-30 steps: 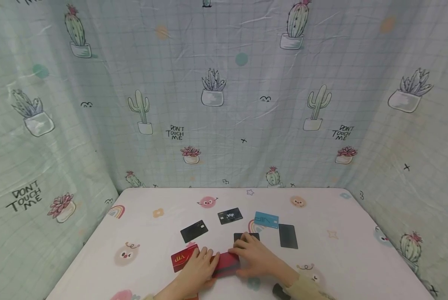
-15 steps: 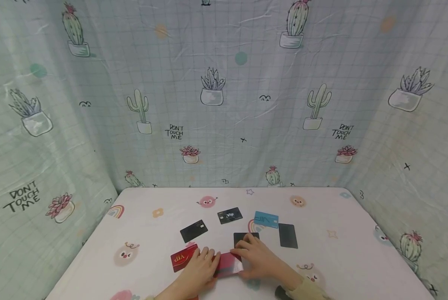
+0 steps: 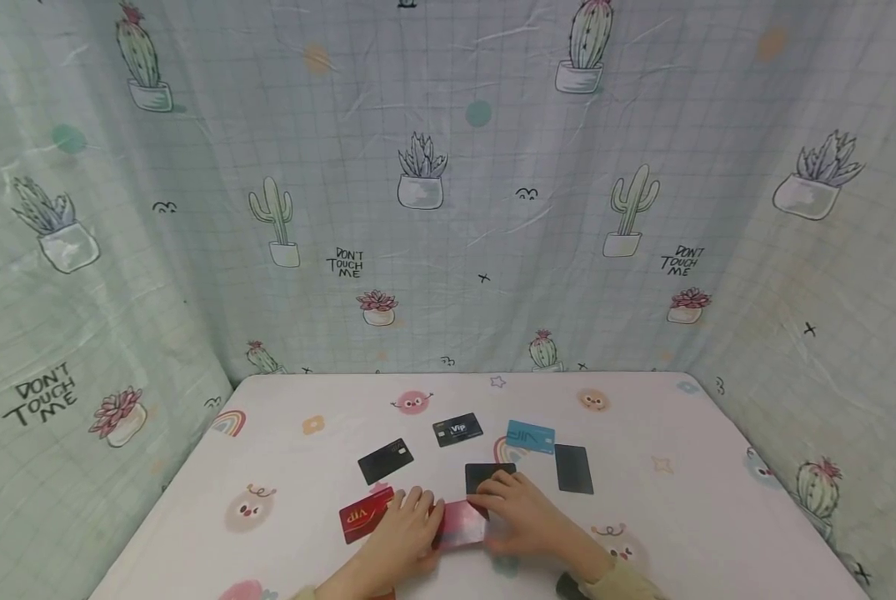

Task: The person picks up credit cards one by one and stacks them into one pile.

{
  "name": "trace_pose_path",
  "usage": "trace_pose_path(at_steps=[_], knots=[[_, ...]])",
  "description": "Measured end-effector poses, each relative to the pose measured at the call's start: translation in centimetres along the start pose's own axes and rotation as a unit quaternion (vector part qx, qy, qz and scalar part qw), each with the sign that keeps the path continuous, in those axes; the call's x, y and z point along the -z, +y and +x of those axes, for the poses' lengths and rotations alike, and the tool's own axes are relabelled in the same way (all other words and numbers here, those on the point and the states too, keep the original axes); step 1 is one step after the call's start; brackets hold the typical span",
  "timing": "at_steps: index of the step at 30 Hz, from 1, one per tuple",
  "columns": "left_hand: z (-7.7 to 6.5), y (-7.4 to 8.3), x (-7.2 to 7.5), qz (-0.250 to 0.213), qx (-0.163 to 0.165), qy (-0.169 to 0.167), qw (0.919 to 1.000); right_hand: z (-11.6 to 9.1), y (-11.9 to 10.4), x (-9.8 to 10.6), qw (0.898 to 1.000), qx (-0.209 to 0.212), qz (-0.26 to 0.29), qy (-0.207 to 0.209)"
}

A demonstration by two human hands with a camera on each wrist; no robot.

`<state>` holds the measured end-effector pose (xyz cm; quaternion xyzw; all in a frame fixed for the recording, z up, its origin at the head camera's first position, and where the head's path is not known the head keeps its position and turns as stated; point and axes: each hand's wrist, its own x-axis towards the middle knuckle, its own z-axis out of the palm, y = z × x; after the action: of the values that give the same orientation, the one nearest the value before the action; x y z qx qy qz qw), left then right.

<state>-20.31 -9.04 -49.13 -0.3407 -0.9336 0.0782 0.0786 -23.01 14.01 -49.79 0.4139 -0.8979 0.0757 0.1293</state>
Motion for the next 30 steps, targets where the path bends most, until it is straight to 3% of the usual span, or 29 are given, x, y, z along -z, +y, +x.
trace_pose_path(at_steps=[17, 25, 30], knots=[[1.4, 0.1, 0.0, -0.022, 0.001, 0.027, 0.9994, -1.1, 0.9, 0.2, 0.999, -0.031, 0.033, 0.008], [1.9, 0.1, 0.1, -0.022, 0.012, 0.052, 0.9983, -1.4, 1.3, 0.4, 0.996, -0.080, 0.048, -0.009], [2.3, 0.0, 0.0, -0.021, 0.021, 0.076, 0.9967, -1.4, 1.5, 0.6, 0.995, -0.092, 0.048, 0.006]])
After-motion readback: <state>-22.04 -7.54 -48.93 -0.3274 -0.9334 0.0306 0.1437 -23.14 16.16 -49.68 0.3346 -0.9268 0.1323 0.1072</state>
